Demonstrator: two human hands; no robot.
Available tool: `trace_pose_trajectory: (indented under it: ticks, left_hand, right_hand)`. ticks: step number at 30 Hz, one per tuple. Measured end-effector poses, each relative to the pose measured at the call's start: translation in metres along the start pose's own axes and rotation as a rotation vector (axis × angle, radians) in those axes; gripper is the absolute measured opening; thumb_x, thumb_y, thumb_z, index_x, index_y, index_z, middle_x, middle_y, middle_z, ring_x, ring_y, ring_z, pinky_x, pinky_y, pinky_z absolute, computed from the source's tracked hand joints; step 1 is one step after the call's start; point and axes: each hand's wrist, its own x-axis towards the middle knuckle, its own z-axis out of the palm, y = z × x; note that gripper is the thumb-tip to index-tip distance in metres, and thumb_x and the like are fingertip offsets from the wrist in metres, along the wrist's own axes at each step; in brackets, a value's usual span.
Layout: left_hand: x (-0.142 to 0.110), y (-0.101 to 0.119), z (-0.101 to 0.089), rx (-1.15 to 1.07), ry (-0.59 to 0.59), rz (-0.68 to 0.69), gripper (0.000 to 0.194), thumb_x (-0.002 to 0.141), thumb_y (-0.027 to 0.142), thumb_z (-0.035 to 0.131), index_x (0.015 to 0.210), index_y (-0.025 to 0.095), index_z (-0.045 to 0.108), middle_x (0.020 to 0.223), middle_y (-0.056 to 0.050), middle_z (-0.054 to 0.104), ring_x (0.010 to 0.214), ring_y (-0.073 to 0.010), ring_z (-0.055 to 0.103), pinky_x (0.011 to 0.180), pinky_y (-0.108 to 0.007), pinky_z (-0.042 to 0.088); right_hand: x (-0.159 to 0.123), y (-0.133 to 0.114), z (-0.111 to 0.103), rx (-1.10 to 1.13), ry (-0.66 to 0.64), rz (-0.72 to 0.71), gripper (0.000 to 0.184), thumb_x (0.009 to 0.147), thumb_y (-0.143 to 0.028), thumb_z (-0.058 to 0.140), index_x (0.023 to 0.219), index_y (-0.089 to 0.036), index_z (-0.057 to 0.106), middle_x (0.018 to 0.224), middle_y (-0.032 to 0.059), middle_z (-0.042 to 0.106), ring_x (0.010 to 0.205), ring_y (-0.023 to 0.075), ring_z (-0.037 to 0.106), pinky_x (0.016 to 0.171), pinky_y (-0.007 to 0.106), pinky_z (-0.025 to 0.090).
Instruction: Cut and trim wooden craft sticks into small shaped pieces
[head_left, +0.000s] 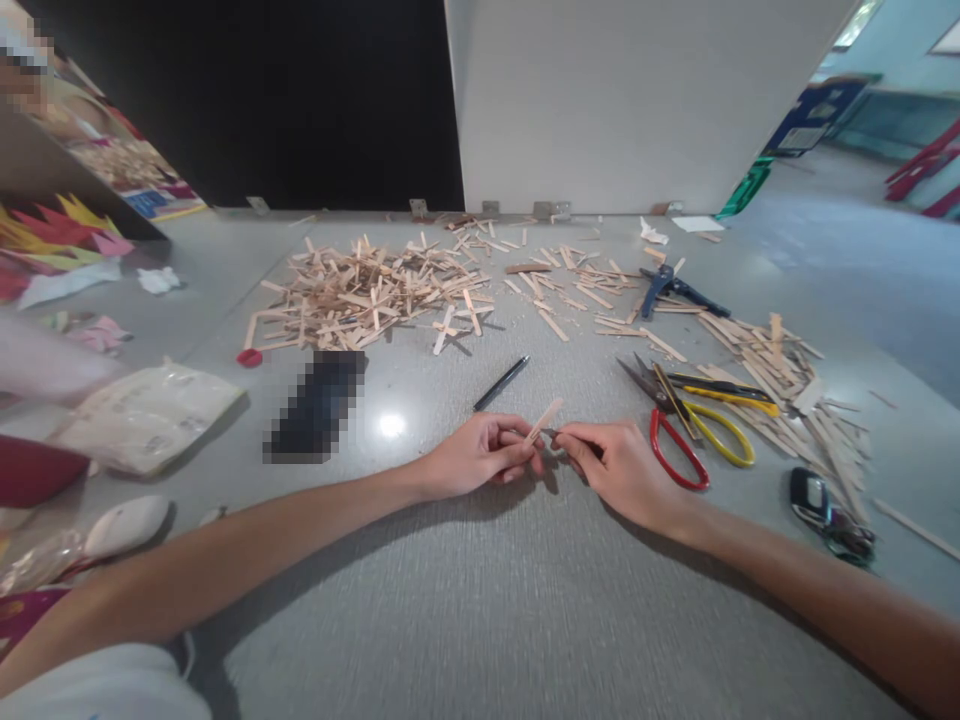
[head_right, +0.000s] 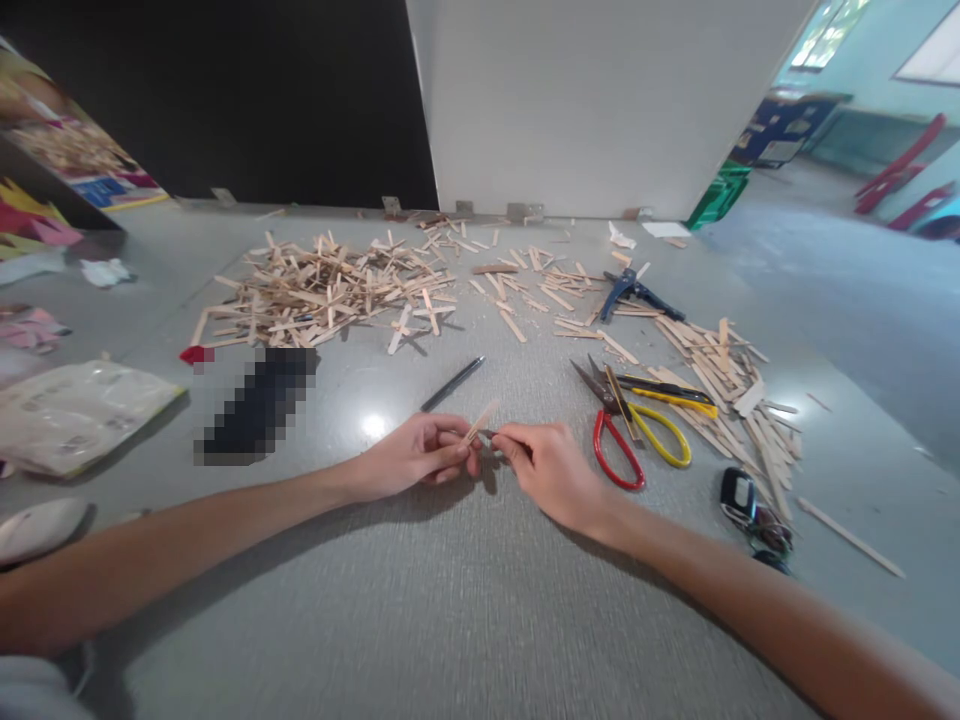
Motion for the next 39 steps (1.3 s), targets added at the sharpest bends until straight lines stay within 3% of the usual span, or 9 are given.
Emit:
trace_pose_trajectory:
  ticks: [5, 11, 17, 25, 35, 39]
  left_hand:
    - [0.0, 0.002, 0.0, 0.035, -0.018, 0.024, 0.046, 0.091, 0.058, 0.08, 0.086, 0.013, 0.069, 0.073, 0.0, 0.065, 0.056, -0.0074, 0.045, 0.053, -0.021, 0.03]
    - [0.0, 0.0, -0.003, 0.104, -0.029, 0.018, 0.049, 0.094, 0.061, 0.075, 0.085, 0.013, 0.072, 0.059, 0.004, 0.053, 0.052, -0.0082, 0.039, 0.051, -0.022, 0.027]
    - [-0.001, -0.002, 0.003, 0.144, 0.0, 0.035, 0.048, 0.097, 0.057, 0.072, 0.077, 0.014, 0.07, 0.054, 0.005, 0.05, 0.047, -0.0067, 0.04, 0.048, -0.02, 0.03]
    - [0.003, -0.008, 0.003, -0.013, 0.087, 0.064, 0.044, 0.089, 0.055, 0.081, 0.096, 0.013, 0.071, 0.08, -0.004, 0.071, 0.053, -0.0085, 0.054, 0.046, -0.022, 0.042]
    - [0.002, -0.014, 0.005, 0.009, 0.124, 0.088, 0.041, 0.091, 0.052, 0.079, 0.099, 0.012, 0.073, 0.079, -0.005, 0.072, 0.052, -0.0088, 0.056, 0.045, -0.021, 0.044]
    - [0.0, -0.014, 0.008, 0.118, 0.153, 0.077, 0.041, 0.095, 0.054, 0.072, 0.102, 0.013, 0.073, 0.081, -0.006, 0.073, 0.052, -0.0093, 0.055, 0.045, -0.021, 0.043]
  right_hand:
    - [-0.005, 0.003, 0.008, -0.054, 0.084, -0.075, 0.034, 0.104, -0.03, 0.049, 0.08, -0.019, 0.07, 0.071, 0.0029, 0.065, 0.063, 0.0157, 0.052, 0.065, 0.03, 0.042]
    - [-0.004, -0.004, 0.012, -0.035, 0.063, -0.051, 0.045, 0.108, -0.029, 0.046, 0.065, -0.021, 0.058, 0.052, -0.0041, 0.052, 0.045, 0.0111, 0.044, 0.045, 0.024, 0.033]
    - [-0.003, 0.001, 0.015, -0.123, 0.143, -0.154, 0.036, 0.105, -0.031, 0.047, 0.078, -0.021, 0.068, 0.063, 0.0002, 0.064, 0.054, 0.0138, 0.051, 0.056, 0.026, 0.041]
    - [0.003, 0.003, 0.0, -0.244, 0.198, -0.186, 0.043, 0.109, -0.031, 0.047, 0.071, -0.021, 0.063, 0.056, -0.004, 0.051, 0.051, 0.0129, 0.04, 0.056, 0.028, 0.035]
    - [-0.001, 0.009, 0.0, -0.379, 0.092, -0.199, 0.042, 0.112, -0.028, 0.044, 0.083, -0.019, 0.072, 0.067, 0.0016, 0.068, 0.057, 0.0149, 0.056, 0.061, 0.03, 0.041]
    - [-0.002, 0.008, -0.001, -0.465, 0.048, -0.176, 0.037, 0.112, -0.025, 0.046, 0.088, -0.019, 0.074, 0.073, 0.0027, 0.074, 0.061, 0.0158, 0.061, 0.064, 0.03, 0.043]
